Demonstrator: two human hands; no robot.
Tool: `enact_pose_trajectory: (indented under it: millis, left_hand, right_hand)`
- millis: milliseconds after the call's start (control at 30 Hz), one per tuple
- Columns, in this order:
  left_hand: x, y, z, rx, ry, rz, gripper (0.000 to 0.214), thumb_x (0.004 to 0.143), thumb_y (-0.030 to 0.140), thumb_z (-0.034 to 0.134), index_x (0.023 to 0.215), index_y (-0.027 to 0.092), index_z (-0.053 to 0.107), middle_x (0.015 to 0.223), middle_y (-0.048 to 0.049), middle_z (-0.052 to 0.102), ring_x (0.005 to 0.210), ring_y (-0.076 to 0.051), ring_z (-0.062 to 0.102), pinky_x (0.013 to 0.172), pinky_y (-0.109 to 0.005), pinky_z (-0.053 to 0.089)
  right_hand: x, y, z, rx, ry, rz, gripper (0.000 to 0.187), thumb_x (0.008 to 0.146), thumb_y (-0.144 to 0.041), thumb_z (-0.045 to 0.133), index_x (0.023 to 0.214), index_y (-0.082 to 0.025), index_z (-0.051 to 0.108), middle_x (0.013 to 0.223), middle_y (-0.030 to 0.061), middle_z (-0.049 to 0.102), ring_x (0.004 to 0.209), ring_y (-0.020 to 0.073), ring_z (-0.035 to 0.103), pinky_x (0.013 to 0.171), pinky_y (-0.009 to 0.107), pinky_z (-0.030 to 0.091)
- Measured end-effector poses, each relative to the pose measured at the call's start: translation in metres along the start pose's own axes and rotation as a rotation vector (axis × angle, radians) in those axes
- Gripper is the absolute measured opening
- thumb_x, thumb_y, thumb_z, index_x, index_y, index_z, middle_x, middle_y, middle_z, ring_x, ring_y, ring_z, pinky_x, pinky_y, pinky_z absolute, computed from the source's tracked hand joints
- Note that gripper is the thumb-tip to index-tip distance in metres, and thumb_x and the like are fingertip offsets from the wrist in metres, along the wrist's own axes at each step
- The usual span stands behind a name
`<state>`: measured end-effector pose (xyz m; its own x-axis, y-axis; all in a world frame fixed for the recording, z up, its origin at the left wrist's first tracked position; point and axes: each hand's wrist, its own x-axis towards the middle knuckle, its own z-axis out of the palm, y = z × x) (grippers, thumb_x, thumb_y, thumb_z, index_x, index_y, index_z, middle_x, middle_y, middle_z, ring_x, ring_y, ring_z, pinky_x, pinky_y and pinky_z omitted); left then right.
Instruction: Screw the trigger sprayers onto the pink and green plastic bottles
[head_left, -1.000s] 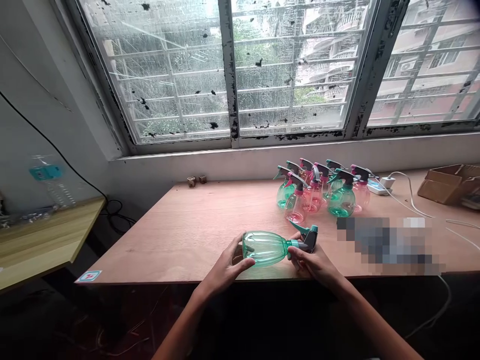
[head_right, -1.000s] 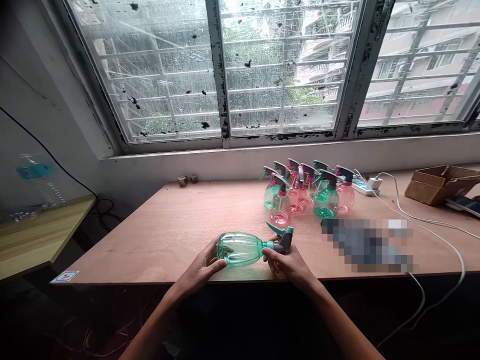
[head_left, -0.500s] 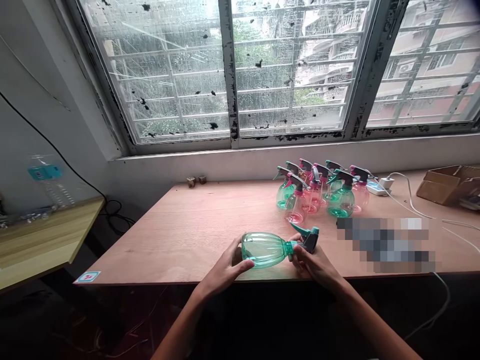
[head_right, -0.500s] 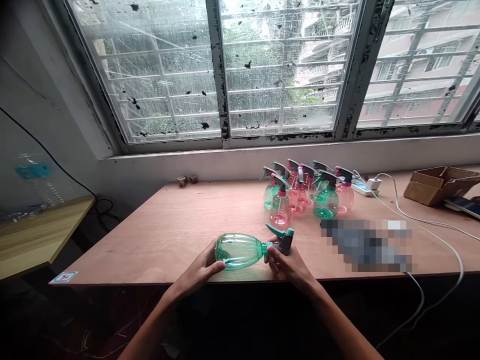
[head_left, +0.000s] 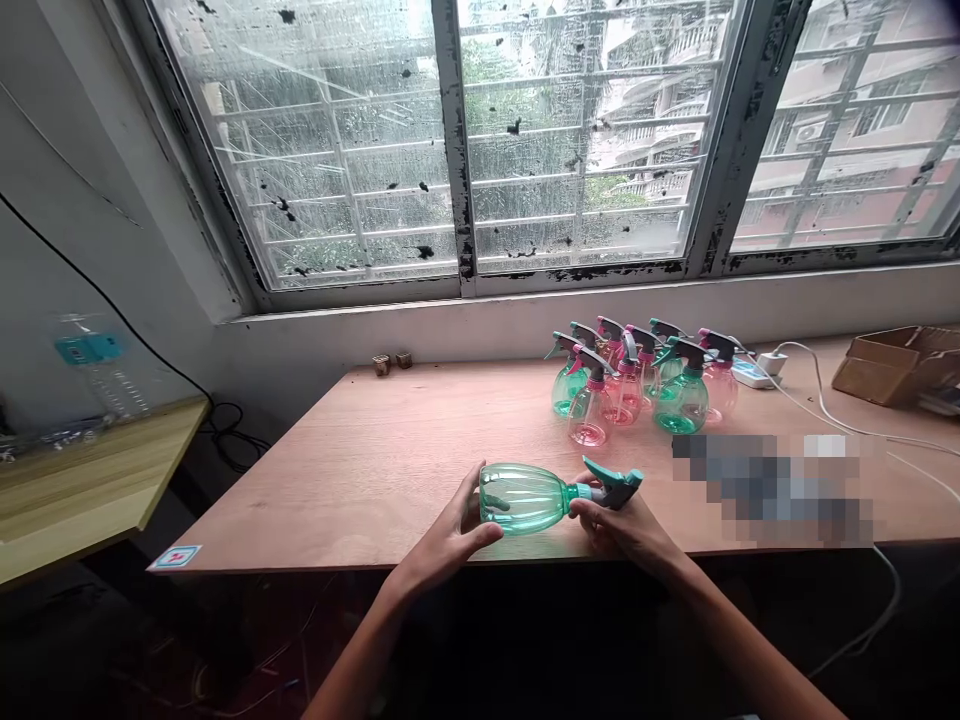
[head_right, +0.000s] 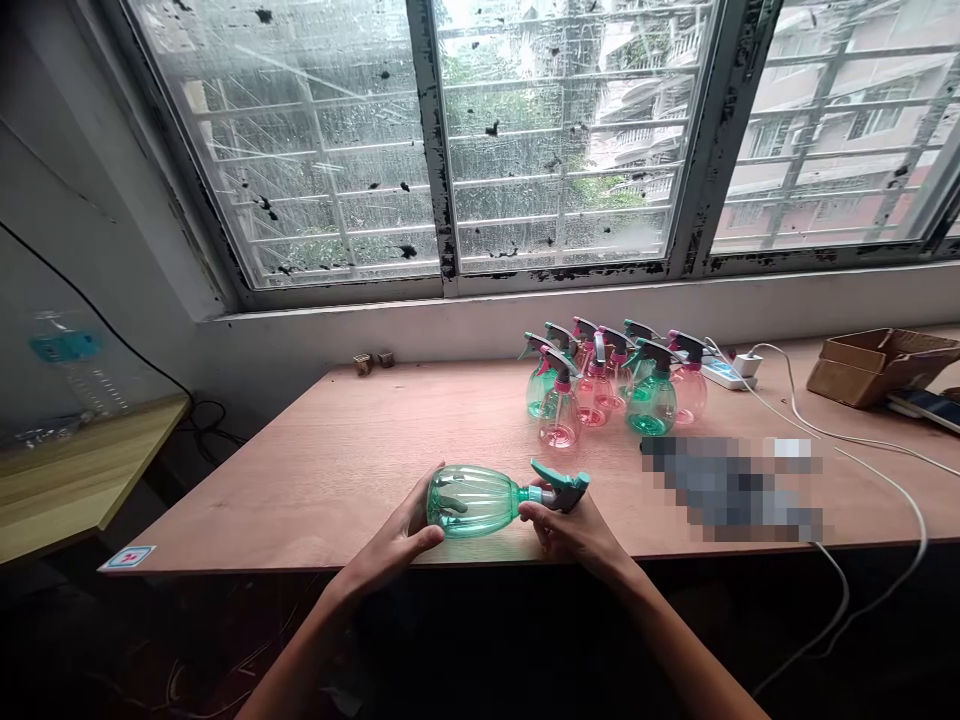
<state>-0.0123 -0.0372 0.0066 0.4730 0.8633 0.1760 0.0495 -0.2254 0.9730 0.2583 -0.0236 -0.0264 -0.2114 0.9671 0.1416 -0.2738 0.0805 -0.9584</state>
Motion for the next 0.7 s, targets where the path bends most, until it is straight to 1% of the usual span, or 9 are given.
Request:
enact_pose_trajectory:
  millis: [67, 133, 200, 300, 400, 467, 567, 633, 700]
  left_hand:
    - [0.0015, 0.0000, -0.0004, 0.008, 0.004, 0.000, 0.077, 0.086, 0.044, 0.069, 0.151, 0.027, 0.031, 0.150, -0.0128, 0.047, 0.142, -0.035, 0.038, 0.115, -0.053, 0.035]
    - [0.0025, 0.0005, -0.0004, 0.013, 0.008, -0.005, 0.075, 0.087, 0.039, 0.069, 0.151, 0.027, 0.032, 0.147, -0.0126, 0.050, 0.140, -0.034, 0.040, 0.114, -0.053, 0.036]
    - [0.0027, 0.0008, -0.0005, 0.011, 0.008, -0.006, 0.078, 0.087, 0.035, 0.070, 0.152, 0.029, 0.028, 0.149, -0.0120, 0.047, 0.140, -0.033, 0.040, 0.114, -0.052, 0.037]
    - [0.0016, -0.0002, -0.0010, -0.002, 0.001, 0.005, 0.081, 0.085, 0.030, 0.072, 0.152, 0.033, 0.026, 0.155, -0.0104, 0.038, 0.141, -0.031, 0.039, 0.116, -0.049, 0.035]
    - [0.0001, -0.0025, -0.0012, -0.011, -0.011, 0.013, 0.090, 0.083, 0.024, 0.074, 0.153, 0.035, 0.020, 0.156, -0.0117, 0.035, 0.138, -0.031, 0.044, 0.114, -0.050, 0.037]
    - [-0.0006, -0.0037, -0.0009, -0.007, -0.016, 0.018, 0.096, 0.080, 0.020, 0.075, 0.154, 0.036, 0.015, 0.158, -0.0119, 0.031, 0.139, -0.031, 0.042, 0.114, -0.050, 0.038]
    - [-0.0009, -0.0038, 0.0000, 0.006, -0.028, 0.021, 0.099, 0.077, 0.015, 0.076, 0.153, 0.038, 0.018, 0.162, -0.0094, 0.022, 0.143, -0.032, 0.036, 0.114, -0.047, 0.038]
    - [-0.0004, -0.0030, 0.0008, 0.010, -0.038, 0.020, 0.097, 0.078, 0.014, 0.075, 0.153, 0.039, 0.019, 0.162, -0.0089, 0.022, 0.140, -0.032, 0.040, 0.113, -0.046, 0.040]
    - [0.0004, -0.0021, 0.0018, 0.011, -0.039, 0.023, 0.096, 0.081, 0.015, 0.073, 0.154, 0.038, 0.015, 0.159, -0.0097, 0.029, 0.136, -0.031, 0.045, 0.112, -0.048, 0.039]
  right_hand:
    - [-0.0012, -0.0016, 0.0018, 0.002, -0.008, 0.000, 0.033, 0.074, -0.040, 0.083, 0.091, -0.020, 0.062, 0.062, -0.0019, 0.065, 0.040, 0.0078, 0.046, 0.036, 0.021, 0.036]
    - [-0.0025, -0.0030, 0.0023, 0.001, -0.011, -0.002, 0.034, 0.076, -0.041, 0.081, 0.093, -0.020, 0.061, 0.064, -0.0012, 0.067, 0.041, 0.0082, 0.047, 0.037, 0.021, 0.037]
    - [-0.0037, -0.0041, 0.0020, -0.004, -0.016, -0.009, 0.034, 0.077, -0.041, 0.080, 0.095, -0.021, 0.060, 0.065, -0.0010, 0.068, 0.041, 0.0091, 0.048, 0.037, 0.022, 0.038]
    - [-0.0045, -0.0050, 0.0015, -0.016, -0.024, -0.019, 0.034, 0.078, -0.040, 0.080, 0.096, -0.020, 0.059, 0.060, -0.0027, 0.065, 0.042, 0.0103, 0.049, 0.039, 0.023, 0.040]
    - [-0.0037, -0.0055, 0.0021, -0.024, -0.027, -0.023, 0.033, 0.079, -0.039, 0.079, 0.096, -0.020, 0.060, 0.055, -0.0048, 0.062, 0.043, 0.0110, 0.050, 0.040, 0.024, 0.040]
    - [-0.0027, -0.0054, 0.0023, -0.026, -0.028, -0.027, 0.033, 0.079, -0.040, 0.079, 0.097, -0.020, 0.060, 0.060, -0.0036, 0.064, 0.043, 0.0105, 0.050, 0.040, 0.023, 0.040]
    - [-0.0012, -0.0047, 0.0013, -0.034, -0.033, -0.026, 0.032, 0.080, -0.041, 0.078, 0.095, -0.019, 0.061, 0.066, -0.0014, 0.067, 0.041, 0.0086, 0.050, 0.038, 0.022, 0.038]
    - [-0.0008, -0.0038, -0.0003, -0.041, -0.042, -0.015, 0.031, 0.079, -0.041, 0.078, 0.092, -0.018, 0.062, 0.065, -0.0006, 0.067, 0.038, 0.0080, 0.049, 0.036, 0.021, 0.034]
    - [-0.0009, -0.0027, -0.0020, -0.044, -0.049, -0.004, 0.032, 0.079, -0.042, 0.079, 0.090, -0.018, 0.062, 0.066, 0.0006, 0.068, 0.038, 0.0083, 0.050, 0.034, 0.020, 0.031]
